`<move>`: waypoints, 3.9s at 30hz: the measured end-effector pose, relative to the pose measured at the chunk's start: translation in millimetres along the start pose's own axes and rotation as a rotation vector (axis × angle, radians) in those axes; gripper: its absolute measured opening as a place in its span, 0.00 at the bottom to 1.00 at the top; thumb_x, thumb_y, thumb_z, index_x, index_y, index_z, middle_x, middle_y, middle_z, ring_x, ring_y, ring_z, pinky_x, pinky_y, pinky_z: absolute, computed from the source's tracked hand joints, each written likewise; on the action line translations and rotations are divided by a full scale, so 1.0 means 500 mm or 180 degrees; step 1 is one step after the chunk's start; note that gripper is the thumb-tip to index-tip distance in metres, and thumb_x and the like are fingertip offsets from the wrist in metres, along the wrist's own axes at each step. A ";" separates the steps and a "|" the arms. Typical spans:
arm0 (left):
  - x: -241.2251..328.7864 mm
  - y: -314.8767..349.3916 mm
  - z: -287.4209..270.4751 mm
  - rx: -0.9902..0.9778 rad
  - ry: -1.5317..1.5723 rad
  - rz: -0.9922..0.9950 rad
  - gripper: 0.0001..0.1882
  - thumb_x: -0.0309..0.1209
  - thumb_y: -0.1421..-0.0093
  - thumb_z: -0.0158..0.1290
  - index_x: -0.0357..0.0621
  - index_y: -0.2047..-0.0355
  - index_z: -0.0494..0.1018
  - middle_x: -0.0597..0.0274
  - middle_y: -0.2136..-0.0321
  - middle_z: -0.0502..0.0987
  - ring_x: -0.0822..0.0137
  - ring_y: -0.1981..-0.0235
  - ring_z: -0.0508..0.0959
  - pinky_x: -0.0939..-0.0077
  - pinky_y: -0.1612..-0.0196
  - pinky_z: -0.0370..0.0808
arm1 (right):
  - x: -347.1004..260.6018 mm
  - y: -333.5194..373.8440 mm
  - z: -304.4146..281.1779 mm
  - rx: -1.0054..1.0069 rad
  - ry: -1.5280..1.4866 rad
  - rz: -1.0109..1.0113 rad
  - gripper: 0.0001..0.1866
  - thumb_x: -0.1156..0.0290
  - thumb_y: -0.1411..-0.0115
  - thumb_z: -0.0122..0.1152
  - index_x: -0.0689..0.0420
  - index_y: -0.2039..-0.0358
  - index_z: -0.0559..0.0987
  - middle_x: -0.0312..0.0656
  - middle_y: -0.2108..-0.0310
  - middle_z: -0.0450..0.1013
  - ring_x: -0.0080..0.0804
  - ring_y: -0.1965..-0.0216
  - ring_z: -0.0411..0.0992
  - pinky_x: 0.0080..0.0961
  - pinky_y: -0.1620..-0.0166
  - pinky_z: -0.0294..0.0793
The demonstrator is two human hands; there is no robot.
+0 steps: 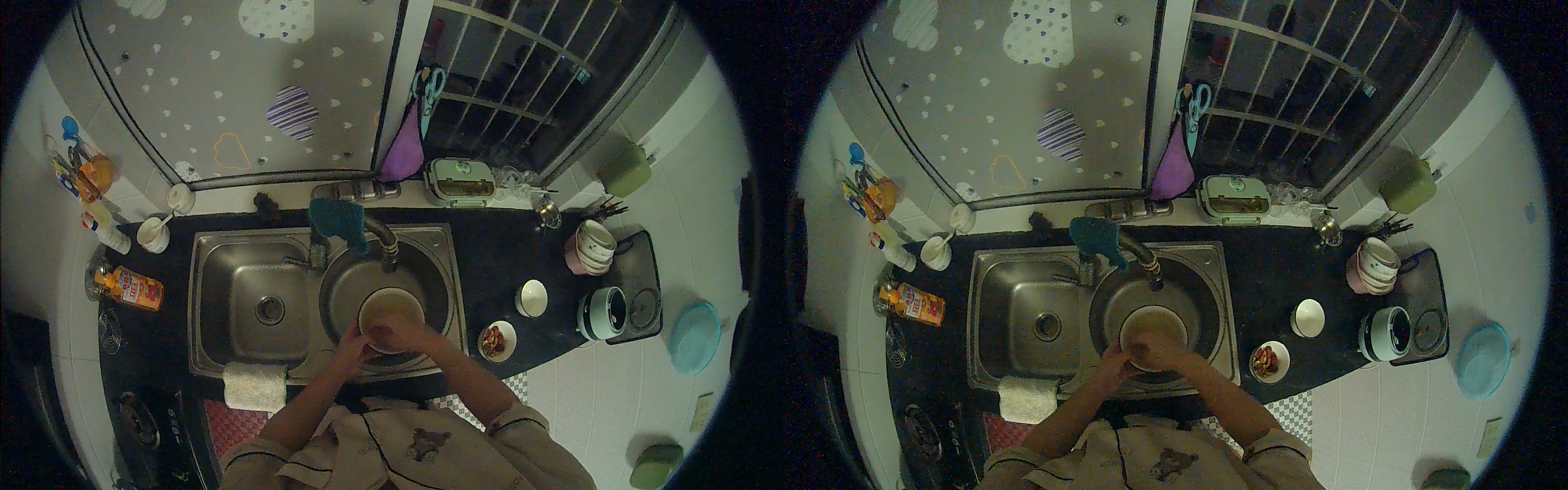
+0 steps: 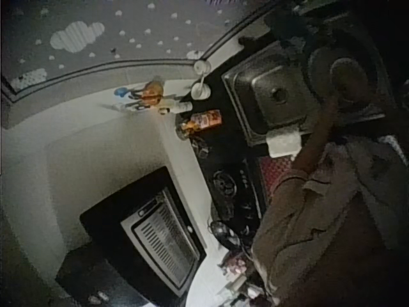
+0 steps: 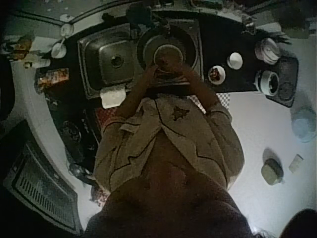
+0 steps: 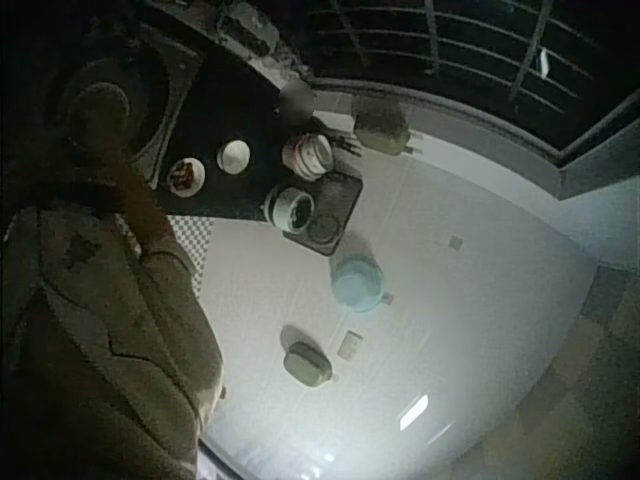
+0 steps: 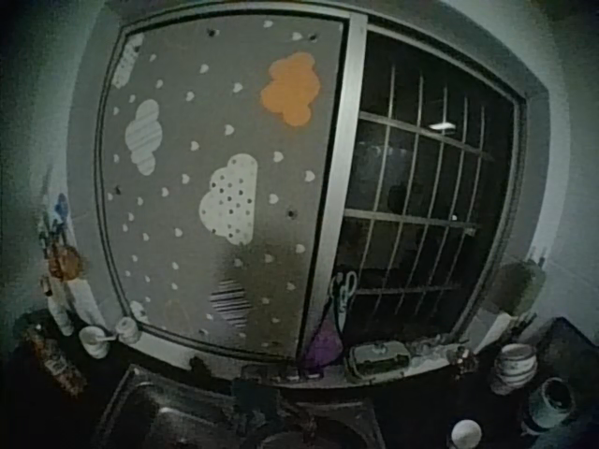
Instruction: The person moves containers and bowls around the kitchen counter, then washes a bowl and a small plate under running water at the sink. They rinse the items and place them on the counter.
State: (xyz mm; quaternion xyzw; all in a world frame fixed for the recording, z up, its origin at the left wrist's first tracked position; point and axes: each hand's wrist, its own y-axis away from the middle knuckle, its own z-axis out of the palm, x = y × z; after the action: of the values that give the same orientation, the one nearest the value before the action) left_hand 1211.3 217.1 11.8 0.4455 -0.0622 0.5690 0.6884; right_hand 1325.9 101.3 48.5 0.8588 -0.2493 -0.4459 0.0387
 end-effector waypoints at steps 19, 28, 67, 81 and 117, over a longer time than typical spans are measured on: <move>0.016 0.018 0.009 -0.0057 0.0076 0.0040 0.28 0.23 0.49 0.46 0.48 0.46 0.55 0.59 0.54 0.66 0.60 0.57 0.72 0.59 0.58 0.75 | -0.033 -0.008 -0.002 -0.0019 0.0708 0.0033 0.12 0.64 0.50 0.56 0.56 0.66 0.78 0.49 0.66 0.73 0.46 0.61 0.71 0.38 0.57 0.69; 0.016 0.019 0.009 0.0024 0.0166 -0.0104 0.29 0.28 0.46 0.49 0.49 0.44 0.53 0.58 0.51 0.64 0.60 0.55 0.71 0.61 0.59 0.76 | 0.004 -0.016 -0.017 0.0129 0.1484 0.0523 0.22 0.61 0.52 0.58 0.54 0.56 0.71 0.54 0.57 0.68 0.49 0.58 0.69 0.42 0.55 0.69; -0.030 0.032 0.047 -0.0281 0.0192 -0.0410 0.27 0.30 0.45 0.47 0.50 0.45 0.54 0.60 0.57 0.68 0.64 0.63 0.75 0.64 0.63 0.78 | -0.020 0.179 -0.114 0.1465 0.0372 0.0806 0.22 0.66 0.46 0.55 0.58 0.51 0.69 0.48 0.60 0.70 0.38 0.63 0.70 0.31 0.60 0.70; -0.054 0.044 0.062 -0.0600 0.0436 -0.0991 0.28 0.26 0.47 0.43 0.47 0.45 0.51 0.52 0.52 0.65 0.52 0.55 0.72 0.53 0.58 0.75 | 0.059 0.249 -0.004 0.1248 -0.4714 0.1733 0.27 0.67 0.47 0.54 0.57 0.47 0.61 0.43 0.53 0.66 0.33 0.56 0.70 0.26 0.62 0.74; -0.048 -0.025 -0.050 0.0426 -0.0392 -0.0704 0.22 0.38 0.42 0.47 0.45 0.49 0.65 0.65 0.58 0.72 0.71 0.59 0.72 0.76 0.57 0.67 | 0.072 0.216 -0.071 0.1690 -0.3232 0.1603 0.31 0.71 0.47 0.50 0.59 0.42 0.57 0.44 0.50 0.64 0.32 0.51 0.65 0.25 0.54 0.70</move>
State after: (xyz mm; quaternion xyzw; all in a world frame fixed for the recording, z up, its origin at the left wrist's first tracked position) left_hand 1203.0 217.1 -24.3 0.5287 -0.0168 0.4641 0.7105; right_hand 1328.4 -15.2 74.4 0.4350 -0.5337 -0.6984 -0.1954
